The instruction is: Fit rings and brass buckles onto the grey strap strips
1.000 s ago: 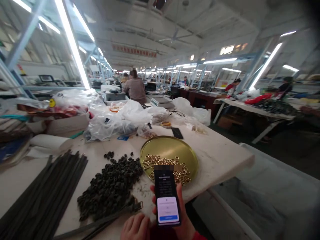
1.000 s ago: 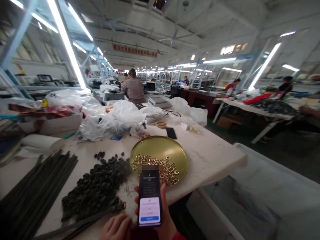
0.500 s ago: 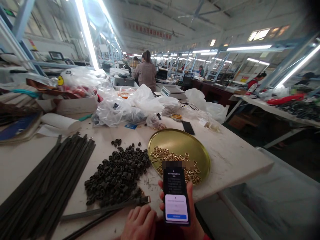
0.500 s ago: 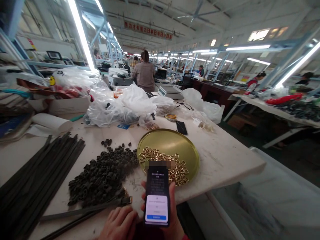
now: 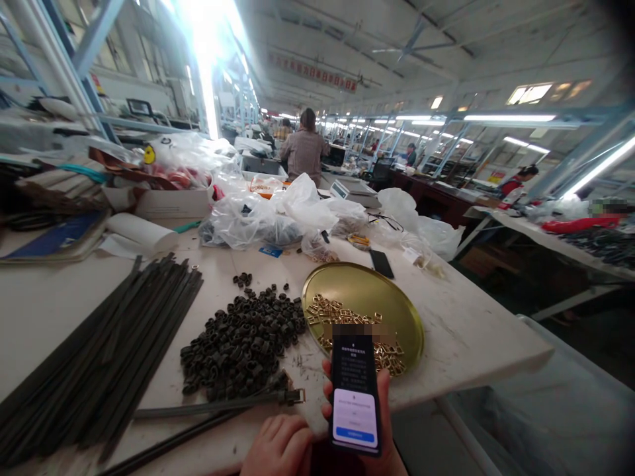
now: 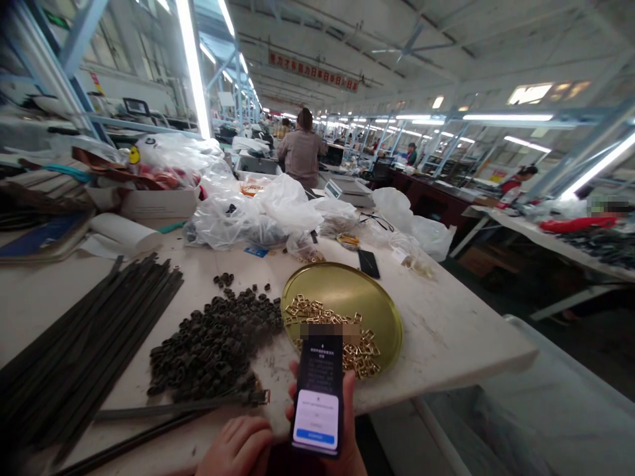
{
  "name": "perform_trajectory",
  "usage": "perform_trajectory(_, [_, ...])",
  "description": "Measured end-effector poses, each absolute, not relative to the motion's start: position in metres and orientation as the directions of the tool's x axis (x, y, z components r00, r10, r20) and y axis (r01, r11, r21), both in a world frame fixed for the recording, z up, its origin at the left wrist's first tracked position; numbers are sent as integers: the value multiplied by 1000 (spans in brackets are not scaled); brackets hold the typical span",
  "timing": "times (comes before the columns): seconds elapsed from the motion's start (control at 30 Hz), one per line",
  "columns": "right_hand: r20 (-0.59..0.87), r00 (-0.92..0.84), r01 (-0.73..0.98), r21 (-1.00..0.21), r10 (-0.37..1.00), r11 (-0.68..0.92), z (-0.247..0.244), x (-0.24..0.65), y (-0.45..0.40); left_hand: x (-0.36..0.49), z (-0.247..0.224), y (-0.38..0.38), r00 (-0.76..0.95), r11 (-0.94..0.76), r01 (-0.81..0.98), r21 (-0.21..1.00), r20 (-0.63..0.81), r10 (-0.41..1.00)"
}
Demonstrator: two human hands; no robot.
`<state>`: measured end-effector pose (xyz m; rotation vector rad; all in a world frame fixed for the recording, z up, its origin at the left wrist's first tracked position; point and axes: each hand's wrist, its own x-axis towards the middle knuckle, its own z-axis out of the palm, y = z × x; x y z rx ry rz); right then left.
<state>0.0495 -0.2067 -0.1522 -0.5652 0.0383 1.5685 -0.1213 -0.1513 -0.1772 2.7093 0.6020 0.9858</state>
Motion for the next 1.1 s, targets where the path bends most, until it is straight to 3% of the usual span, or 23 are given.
perform_trajectory(0.2, [-352,1,-946,-304,936,-114,-157,52,-206,-116,-160,-150,573,-912,287,295,710,410])
perform_trajectory(0.63, [-370,23,-948,-303,929,-98,-152,50,-208,-118,-150,-147,600,-915,331,232,696,394])
perform_trajectory(0.93, [-389,46,-942,-322,920,-89,-150,49,-210,-121,-164,-154,621,-918,303,255,678,393])
perform_trajectory(1.1, [-387,50,-938,-335,921,-90,-149,49,-210,-123,-175,-157,678,-900,298,318,593,434])
